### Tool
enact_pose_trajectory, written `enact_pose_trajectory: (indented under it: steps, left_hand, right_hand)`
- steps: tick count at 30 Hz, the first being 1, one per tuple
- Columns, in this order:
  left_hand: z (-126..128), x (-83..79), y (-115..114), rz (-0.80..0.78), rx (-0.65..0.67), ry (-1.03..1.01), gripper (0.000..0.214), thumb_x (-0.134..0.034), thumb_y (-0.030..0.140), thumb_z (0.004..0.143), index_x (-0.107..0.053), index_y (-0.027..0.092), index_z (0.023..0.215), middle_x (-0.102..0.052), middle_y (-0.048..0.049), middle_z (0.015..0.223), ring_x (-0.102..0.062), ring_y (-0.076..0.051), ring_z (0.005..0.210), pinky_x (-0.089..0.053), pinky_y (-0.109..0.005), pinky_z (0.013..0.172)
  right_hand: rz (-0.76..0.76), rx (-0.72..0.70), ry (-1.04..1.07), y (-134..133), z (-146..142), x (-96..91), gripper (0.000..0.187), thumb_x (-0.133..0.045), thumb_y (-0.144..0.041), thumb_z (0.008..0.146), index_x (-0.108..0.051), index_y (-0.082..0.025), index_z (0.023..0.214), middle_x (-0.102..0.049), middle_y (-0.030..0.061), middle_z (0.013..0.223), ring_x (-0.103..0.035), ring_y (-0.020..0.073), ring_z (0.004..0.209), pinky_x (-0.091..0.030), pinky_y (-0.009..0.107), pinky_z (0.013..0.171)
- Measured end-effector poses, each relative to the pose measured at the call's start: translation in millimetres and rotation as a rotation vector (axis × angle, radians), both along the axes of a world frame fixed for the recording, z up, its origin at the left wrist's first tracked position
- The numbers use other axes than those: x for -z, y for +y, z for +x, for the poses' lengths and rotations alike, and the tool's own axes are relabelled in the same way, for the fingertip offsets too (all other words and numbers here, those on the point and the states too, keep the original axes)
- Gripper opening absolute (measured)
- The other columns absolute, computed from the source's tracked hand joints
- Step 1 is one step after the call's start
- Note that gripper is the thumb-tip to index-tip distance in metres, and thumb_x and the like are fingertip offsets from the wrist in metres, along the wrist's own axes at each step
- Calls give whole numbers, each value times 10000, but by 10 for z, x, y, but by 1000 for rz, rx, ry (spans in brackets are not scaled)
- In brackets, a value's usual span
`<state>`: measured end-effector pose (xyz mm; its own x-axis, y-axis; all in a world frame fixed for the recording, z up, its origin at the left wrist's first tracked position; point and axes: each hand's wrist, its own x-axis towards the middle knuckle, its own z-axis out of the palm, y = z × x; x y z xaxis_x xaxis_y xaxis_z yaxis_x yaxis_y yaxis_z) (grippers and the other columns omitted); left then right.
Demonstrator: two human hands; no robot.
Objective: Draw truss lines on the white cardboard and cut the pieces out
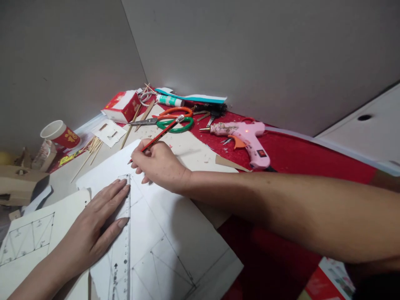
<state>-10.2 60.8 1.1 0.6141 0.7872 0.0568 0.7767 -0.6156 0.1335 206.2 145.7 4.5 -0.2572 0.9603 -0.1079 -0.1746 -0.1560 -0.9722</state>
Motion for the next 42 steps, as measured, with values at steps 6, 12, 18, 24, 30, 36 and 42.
enact_pose_trajectory:
  steps: [6, 12, 18, 24, 30, 36, 42]
  left_hand:
    - [16, 12, 2, 25, 0, 19, 625, -485, 339, 1001, -245, 254, 1571, -384, -101, 1602, -339, -283, 1475, -376, -535, 1154]
    - [9, 9, -1, 32, 5, 22, 615, -491, 340, 998, -264, 252, 1563, -389, -94, 1600, -341, -273, 1475, -376, -528, 1157]
    - [1, 10, 14, 9, 9, 14, 607, -497, 348, 998, -277, 258, 1557, -392, -80, 1600, -334, -261, 1479, -376, -527, 1158]
    - [-6, -20, 36, -10, 14, 19, 626, -508, 350, 996, -256, 264, 1563, -369, -79, 1611, -316, -265, 1487, -357, -545, 1162]
    - [-23, -13, 34, -39, 13, 17, 641, -505, 344, 998, -227, 286, 1573, -334, -66, 1628, -296, -264, 1494, -331, -555, 1172]
    - [-41, -32, 41, -68, 14, 27, 657, -498, 357, 1002, -191, 310, 1582, -308, -44, 1641, -279, -255, 1502, -305, -558, 1183]
    - [-41, -46, 37, -78, 14, 39, 663, -493, 362, 1004, -174, 319, 1584, -285, -34, 1650, -271, -252, 1505, -297, -557, 1187]
  right_hand:
    - [-4, -14, -24, -11, -12, 5, 202, -533, -110, 908, -541, -174, 717, -623, 5, 693, -570, 98, 553, -490, 146, 367]
    - [-5, -15, -29, -6, -21, 18, 178, -552, -89, 870, -546, -176, 714, -628, 10, 693, -585, 108, 576, -485, 144, 363]
    - [5, -19, -44, -13, -24, 38, 176, -555, -83, 856, -542, -181, 711, -629, 6, 678, -590, 111, 579, -478, 140, 353]
    - [28, -37, -56, -8, -14, 66, 164, -557, -88, 845, -541, -181, 711, -621, 1, 671, -576, 102, 563, -471, 133, 348]
    - [26, -31, -53, -1, -16, 52, 161, -581, -86, 832, -544, -178, 705, -623, 5, 666, -573, 98, 553, -465, 129, 344]
    - [27, -27, -54, 3, -19, 49, 189, -543, -70, 857, -540, -177, 702, -611, -12, 654, -563, 92, 539, -459, 128, 334]
    - [37, -33, -53, -9, -20, 71, 194, -529, -68, 864, -543, -178, 704, -603, -25, 644, -550, 83, 517, -458, 126, 334]
